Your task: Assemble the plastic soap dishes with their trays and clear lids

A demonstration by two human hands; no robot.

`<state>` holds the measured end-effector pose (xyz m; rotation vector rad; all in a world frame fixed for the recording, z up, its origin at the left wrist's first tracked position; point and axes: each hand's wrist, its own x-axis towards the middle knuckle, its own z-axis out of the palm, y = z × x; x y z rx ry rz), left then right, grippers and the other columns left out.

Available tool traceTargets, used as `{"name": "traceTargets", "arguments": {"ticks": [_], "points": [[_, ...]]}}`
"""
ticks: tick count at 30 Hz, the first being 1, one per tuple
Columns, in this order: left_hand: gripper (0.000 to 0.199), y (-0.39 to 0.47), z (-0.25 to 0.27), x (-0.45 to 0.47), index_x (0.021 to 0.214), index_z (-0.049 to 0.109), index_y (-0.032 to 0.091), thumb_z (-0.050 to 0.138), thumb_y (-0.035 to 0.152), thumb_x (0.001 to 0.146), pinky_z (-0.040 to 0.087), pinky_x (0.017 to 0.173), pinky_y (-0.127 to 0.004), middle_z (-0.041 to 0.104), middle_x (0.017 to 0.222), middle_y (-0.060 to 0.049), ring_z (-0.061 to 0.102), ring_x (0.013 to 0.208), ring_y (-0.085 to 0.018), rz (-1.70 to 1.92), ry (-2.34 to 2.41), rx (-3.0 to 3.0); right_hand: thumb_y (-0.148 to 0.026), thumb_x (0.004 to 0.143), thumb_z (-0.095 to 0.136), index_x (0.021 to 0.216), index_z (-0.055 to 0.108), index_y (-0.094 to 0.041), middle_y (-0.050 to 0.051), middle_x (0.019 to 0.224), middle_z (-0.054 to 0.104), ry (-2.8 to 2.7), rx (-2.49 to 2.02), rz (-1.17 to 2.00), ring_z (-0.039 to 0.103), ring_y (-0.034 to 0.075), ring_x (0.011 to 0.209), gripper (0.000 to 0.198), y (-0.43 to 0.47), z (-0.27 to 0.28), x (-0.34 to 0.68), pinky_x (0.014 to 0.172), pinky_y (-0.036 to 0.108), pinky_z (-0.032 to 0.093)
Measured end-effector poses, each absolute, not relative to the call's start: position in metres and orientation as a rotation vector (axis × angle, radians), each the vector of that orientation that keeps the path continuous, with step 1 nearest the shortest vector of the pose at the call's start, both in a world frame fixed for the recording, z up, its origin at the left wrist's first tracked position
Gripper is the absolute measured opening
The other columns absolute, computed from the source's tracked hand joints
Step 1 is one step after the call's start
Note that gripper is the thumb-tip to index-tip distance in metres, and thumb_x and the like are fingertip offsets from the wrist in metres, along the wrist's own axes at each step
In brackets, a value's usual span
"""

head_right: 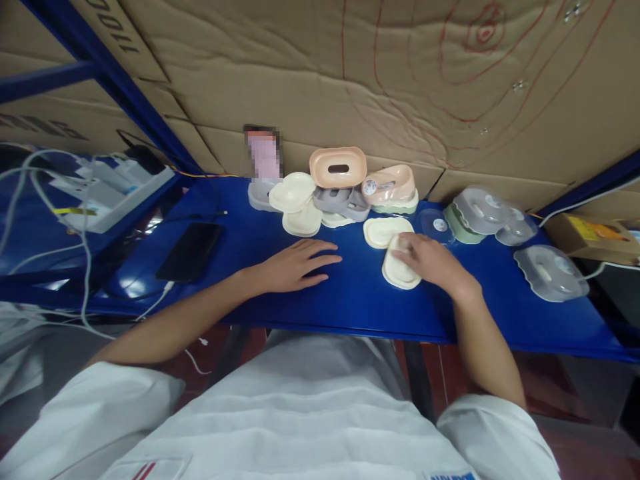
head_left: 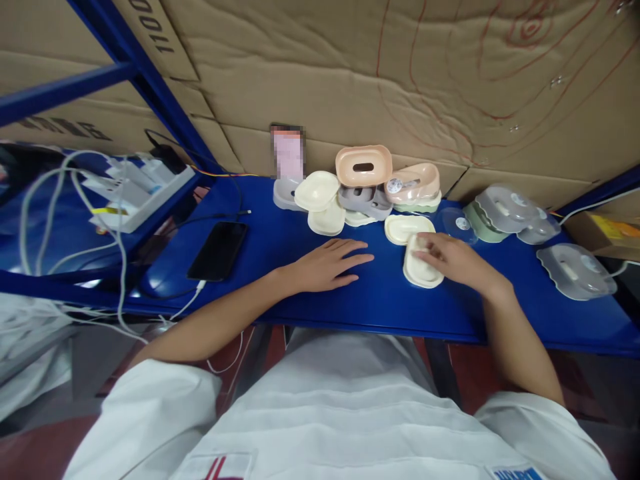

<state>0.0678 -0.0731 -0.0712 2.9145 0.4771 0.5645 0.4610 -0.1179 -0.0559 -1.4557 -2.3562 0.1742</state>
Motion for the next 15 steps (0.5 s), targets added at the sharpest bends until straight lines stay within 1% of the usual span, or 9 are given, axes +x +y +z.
{"name": "traceTargets", "arguments": {"ticks": [3,5,7,8,10,12,14,15], "points": [[0.059,-0.075,-0.074,0.069,0.163,0.048,0.028,0.062,0.039,0.107,0.046,0.124,-0.056,0.048,0.168,-0.018,0.051,0.153,-0.034,0.54,0.469,2.871,-0.055,0.108,0.056,0.158,0.055,-0.026,0.01,0.124,0.078,-2.415,-1.38,0.437,0.076,0.025,0.098,0.058,-0.125,-0.05,0.425,0.091,0.041,0.063],[0.059,-0.075,-0.075,0.068,0.163,0.047,0.028,0.061,0.041,0.107,0.044,0.126,-0.057,0.047,0.169,-0.017,0.05,0.154,-0.034,0.537,0.481,2.86,-0.048,0.11,0.055,0.164,0.048,-0.031,0.01,0.143,0.071,-2.441,-1.247,0.551,0.074,0.026,0.119,0.057,-0.13,-0.049,0.405,0.107,0.045,0.061],[0.055,-0.072,-0.074,0.068,0.16,0.051,0.028,0.06,0.041,0.107,0.041,0.126,-0.059,0.051,0.166,-0.016,0.052,0.151,-0.034,0.564,0.547,2.864,-0.04,0.111,0.053,0.164,0.047,-0.035,0.008,0.159,0.06,-2.445,-1.104,0.577,0.061,0.027,0.144,0.054,-0.134,-0.05,0.392,0.122,0.05,0.051],[0.052,-0.07,-0.073,0.067,0.157,0.054,0.028,0.06,0.04,0.107,0.04,0.126,-0.06,0.053,0.164,-0.016,0.054,0.149,-0.034,0.595,0.61,2.867,-0.035,0.111,0.052,0.163,0.048,-0.036,0.007,0.164,0.056,-2.445,-1.05,0.57,0.054,0.026,0.152,0.053,-0.134,-0.052,0.388,0.127,0.051,0.046],[0.048,-0.065,-0.071,0.064,0.153,0.057,0.025,0.06,0.038,0.106,0.038,0.125,-0.061,0.057,0.16,-0.017,0.055,0.146,-0.035,0.693,0.8,2.864,-0.021,0.109,0.047,0.159,0.054,-0.036,0.005,0.167,0.052,-2.465,-0.982,0.538,0.046,0.024,0.158,0.053,-0.133,-0.057,0.383,0.131,0.055,0.041],[0.047,-0.059,-0.069,0.06,0.151,0.058,0.022,0.058,0.035,0.106,0.038,0.123,-0.063,0.058,0.157,-0.018,0.054,0.146,-0.038,0.791,1.019,2.851,-0.008,0.102,0.043,0.155,0.059,-0.035,0.005,0.167,0.052,-2.515,-0.954,0.49,0.044,0.023,0.16,0.061,-0.131,-0.061,0.383,0.133,0.06,0.035],[0.044,-0.055,-0.069,0.056,0.147,0.061,0.018,0.057,0.031,0.105,0.041,0.118,-0.064,0.061,0.152,-0.021,0.055,0.142,-0.04,0.816,1.188,2.844,-0.003,0.097,0.044,0.151,0.062,-0.035,0.005,0.167,0.053,-2.553,-0.964,0.433,0.044,0.025,0.16,0.066,-0.128,-0.064,0.385,0.132,0.065,0.032],[0.041,-0.053,-0.069,0.054,0.143,0.064,0.017,0.057,0.029,0.104,0.043,0.115,-0.063,0.064,0.148,-0.022,0.058,0.139,-0.041,0.792,1.233,2.847,-0.004,0.097,0.047,0.15,0.064,-0.035,0.006,0.167,0.054,-2.561,-0.985,0.408,0.046,0.026,0.158,0.063,-0.127,-0.065,0.387,0.13,0.065,0.034]]}}
